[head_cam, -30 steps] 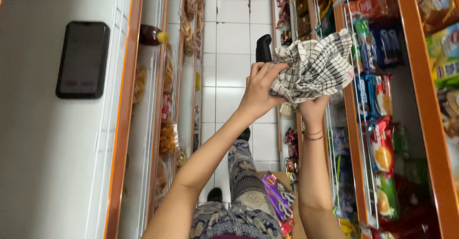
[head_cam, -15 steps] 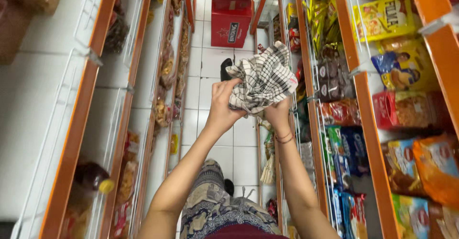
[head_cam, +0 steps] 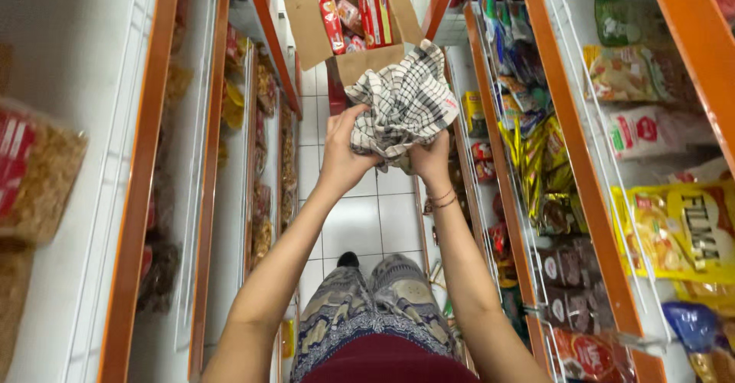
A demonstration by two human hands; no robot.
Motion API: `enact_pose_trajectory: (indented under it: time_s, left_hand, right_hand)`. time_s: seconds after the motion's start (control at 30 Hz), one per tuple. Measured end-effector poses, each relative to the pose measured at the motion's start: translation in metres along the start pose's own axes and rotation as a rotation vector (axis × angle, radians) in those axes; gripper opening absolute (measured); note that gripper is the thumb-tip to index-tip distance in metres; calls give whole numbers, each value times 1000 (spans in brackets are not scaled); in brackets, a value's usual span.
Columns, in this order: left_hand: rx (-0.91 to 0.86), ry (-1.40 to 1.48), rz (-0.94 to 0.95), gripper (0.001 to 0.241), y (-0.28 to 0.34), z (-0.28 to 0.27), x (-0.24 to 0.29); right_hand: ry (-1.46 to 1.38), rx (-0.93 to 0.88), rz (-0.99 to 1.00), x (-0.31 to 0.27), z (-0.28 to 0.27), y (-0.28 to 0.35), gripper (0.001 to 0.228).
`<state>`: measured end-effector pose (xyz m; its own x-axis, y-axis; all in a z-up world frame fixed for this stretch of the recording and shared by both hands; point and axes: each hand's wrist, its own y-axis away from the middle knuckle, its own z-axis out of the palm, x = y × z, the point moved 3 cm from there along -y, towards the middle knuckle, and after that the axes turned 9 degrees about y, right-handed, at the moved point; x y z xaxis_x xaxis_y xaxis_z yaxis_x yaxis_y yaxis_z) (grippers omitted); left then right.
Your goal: The person sprays a cleaning solution from a bottle onto a cloth and wipes the front edges of store shelves, then picks up items such as bottled sauces and food packages and places them into a cardboard box.
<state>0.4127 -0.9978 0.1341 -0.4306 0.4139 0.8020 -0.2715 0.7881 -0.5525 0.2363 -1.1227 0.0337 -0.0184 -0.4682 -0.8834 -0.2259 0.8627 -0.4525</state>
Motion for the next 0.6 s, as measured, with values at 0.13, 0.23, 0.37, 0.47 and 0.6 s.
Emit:
enact_pose_trajectory:
  time_s: [0.13,0.23,0.37,0.47,0.6]
  left_hand:
    - [7,16,-70,83,-106,9,-78]
    - [11,16,-121,85,-177,23,-147]
    - [51,45,-188,84,-264,48,-259]
    - [97,66,-212,87,-325,74,-340]
    - [106,202,-239,82,-384,94,-441]
  right_hand:
    - [119,10,-6,49,30,-113,42]
    - [58,1,21,106,54,-193,40]
    - [143,14,69,207,81,-298,38]
    - [30,8,184,287,102,-369,41]
    - [31,-103,236,368,129,-432,35]
